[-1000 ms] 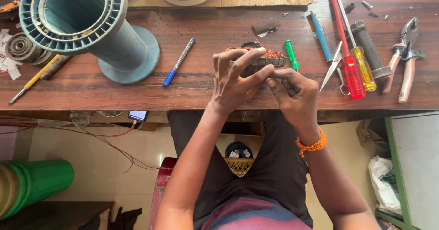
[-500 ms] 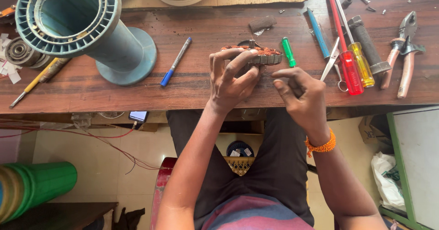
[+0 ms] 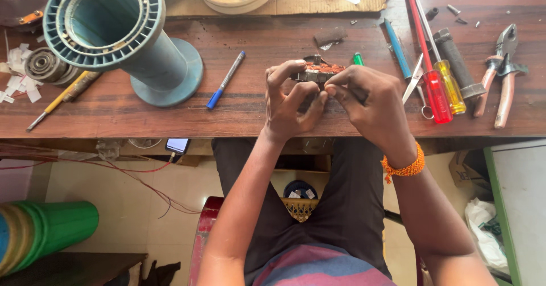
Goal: The person sits at a workbench and works on a motor armature, pulling at the copper windings around its core by hand. They briefly use a marker to press and pick at the windings, then continue removing winding material by hand, at one point standing to move a container aside before resuming.
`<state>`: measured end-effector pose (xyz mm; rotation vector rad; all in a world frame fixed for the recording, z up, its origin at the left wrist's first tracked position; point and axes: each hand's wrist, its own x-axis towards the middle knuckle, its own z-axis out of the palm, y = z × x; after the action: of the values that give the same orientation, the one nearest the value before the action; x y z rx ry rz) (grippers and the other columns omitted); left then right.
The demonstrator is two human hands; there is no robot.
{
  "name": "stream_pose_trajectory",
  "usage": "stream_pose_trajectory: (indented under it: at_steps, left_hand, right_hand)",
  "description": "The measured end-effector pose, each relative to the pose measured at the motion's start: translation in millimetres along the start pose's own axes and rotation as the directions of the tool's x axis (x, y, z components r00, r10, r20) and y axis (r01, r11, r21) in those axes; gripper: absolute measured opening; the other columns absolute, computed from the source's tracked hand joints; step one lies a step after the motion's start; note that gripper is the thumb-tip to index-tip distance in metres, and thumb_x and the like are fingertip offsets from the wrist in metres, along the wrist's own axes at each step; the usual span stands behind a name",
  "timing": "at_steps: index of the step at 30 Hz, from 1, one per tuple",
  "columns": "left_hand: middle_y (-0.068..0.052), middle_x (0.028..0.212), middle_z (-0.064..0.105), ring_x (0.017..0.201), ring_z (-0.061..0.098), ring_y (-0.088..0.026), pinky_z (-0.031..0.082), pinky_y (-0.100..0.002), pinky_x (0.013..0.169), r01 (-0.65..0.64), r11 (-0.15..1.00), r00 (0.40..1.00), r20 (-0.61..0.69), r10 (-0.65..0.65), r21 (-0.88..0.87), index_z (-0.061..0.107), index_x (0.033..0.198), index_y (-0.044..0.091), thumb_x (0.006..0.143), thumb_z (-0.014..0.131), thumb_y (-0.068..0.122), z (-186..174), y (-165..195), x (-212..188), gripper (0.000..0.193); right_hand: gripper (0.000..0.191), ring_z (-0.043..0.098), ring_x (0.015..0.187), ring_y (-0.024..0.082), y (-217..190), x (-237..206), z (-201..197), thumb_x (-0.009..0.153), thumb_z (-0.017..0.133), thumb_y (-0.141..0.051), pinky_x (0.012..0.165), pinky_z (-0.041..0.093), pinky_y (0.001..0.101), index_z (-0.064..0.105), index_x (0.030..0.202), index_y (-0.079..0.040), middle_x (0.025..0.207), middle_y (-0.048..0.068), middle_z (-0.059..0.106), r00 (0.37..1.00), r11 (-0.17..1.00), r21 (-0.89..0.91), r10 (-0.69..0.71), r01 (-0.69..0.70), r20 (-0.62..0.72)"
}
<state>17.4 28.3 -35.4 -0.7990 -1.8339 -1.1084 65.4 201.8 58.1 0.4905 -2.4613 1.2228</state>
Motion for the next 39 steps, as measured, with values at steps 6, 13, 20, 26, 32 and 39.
stream_pose_trajectory:
  at_steps: [6, 13, 20, 26, 32, 39]
  left_hand:
    - [-0.006, 0.142, 0.042, 0.127, 0.051, -0.027, 0.046, -0.041, 0.105, 0.031, 0.999, 0.999, 0.011, -0.03, -0.019, 0.071, 0.108, 0.013, 0.085, 0.092, 0.032, -1.8, -0.7, 0.4, 0.037]
    - [-0.005, 0.141, 0.045, 0.125, 0.05, -0.025, 0.045, -0.042, 0.105, -0.011, 1.0, 0.999, 0.044, 0.011, 0.02, 0.073, 0.105, 0.017, 0.084, 0.09, 0.029, -5.9, 2.0, 4.5, 0.029]
    - [0.0, 0.141, 0.048, 0.124, 0.051, -0.023, 0.046, -0.041, 0.106, -0.053, 0.994, 0.997, 0.057, 0.048, 0.097, 0.065, 0.091, 0.013, 0.084, 0.083, 0.014, 1.3, -1.9, 2.1, 0.02]
    - [-0.004, 0.139, 0.048, 0.115, 0.057, -0.023, 0.05, -0.039, 0.099, -0.002, 0.999, 0.998, -0.068, 0.006, 0.052, 0.059, 0.088, 0.008, 0.082, 0.078, 0.002, 7.3, -4.2, 1.0, 0.021]
    - [-0.005, 0.139, 0.048, 0.114, 0.059, -0.023, 0.052, -0.039, 0.098, 0.021, 0.999, 0.995, -0.095, -0.019, 0.026, 0.061, 0.09, 0.008, 0.085, 0.08, 0.004, 5.4, -2.9, 2.3, 0.02]
    - [-0.005, 0.139, 0.047, 0.114, 0.057, -0.023, 0.051, -0.038, 0.099, 0.045, 0.999, 0.996, -0.077, -0.043, 0.026, 0.061, 0.091, 0.008, 0.086, 0.082, 0.01, 3.9, -3.4, 1.0, 0.022]
  right_hand:
    - [0.007, 0.066, 0.08, 0.007, 1.1, 3.3, 1.1, 0.098, 0.074, -0.004, 0.071, 0.052, 0.0251, 0.071, 0.102, 0.001, 0.087, 0.006, 0.072, 0.996, 0.99, 0.122, 0.07, -0.076, 0.055]
    - [0.006, 0.065, 0.08, 0.005, 13.0, -4.1, 5.6, 0.099, 0.074, -0.005, 0.071, 0.051, 0.0231, 0.073, 0.101, 0.0, 0.085, 0.003, 0.072, 0.972, 0.956, 0.178, 0.225, -0.234, 0.073]
    - [0.009, 0.065, 0.088, 0.004, 20.9, -23.7, 8.5, 0.099, 0.074, -0.007, 0.079, 0.052, 0.0212, 0.072, 0.104, 0.001, 0.093, 0.001, 0.073, 0.966, 0.93, 0.26, 0.253, -0.259, 0.057]
    - [0.006, 0.054, 0.074, 0.002, 8.7, -13.0, 1.1, 0.099, 0.076, -0.004, 0.063, 0.041, 0.0216, 0.073, 0.102, 0.0, 0.086, 0.001, 0.068, 0.982, 0.977, 0.099, 0.189, -0.188, 0.008]
    - [0.005, 0.055, 0.07, 0.001, 0.2, 19.4, 3.2, 0.1, 0.076, -0.004, 0.061, 0.041, 0.0214, 0.072, 0.102, -0.001, 0.082, 0.001, 0.069, 0.993, 0.992, -0.05, 0.114, -0.114, -0.008]
    - [0.008, 0.06, 0.073, 0.001, 12.5, 47.3, 6.3, 0.099, 0.077, -0.007, 0.063, 0.046, 0.0213, 0.075, 0.106, -0.001, 0.082, -0.001, 0.07, 0.989, 0.992, 0.023, 0.124, -0.127, 0.078]
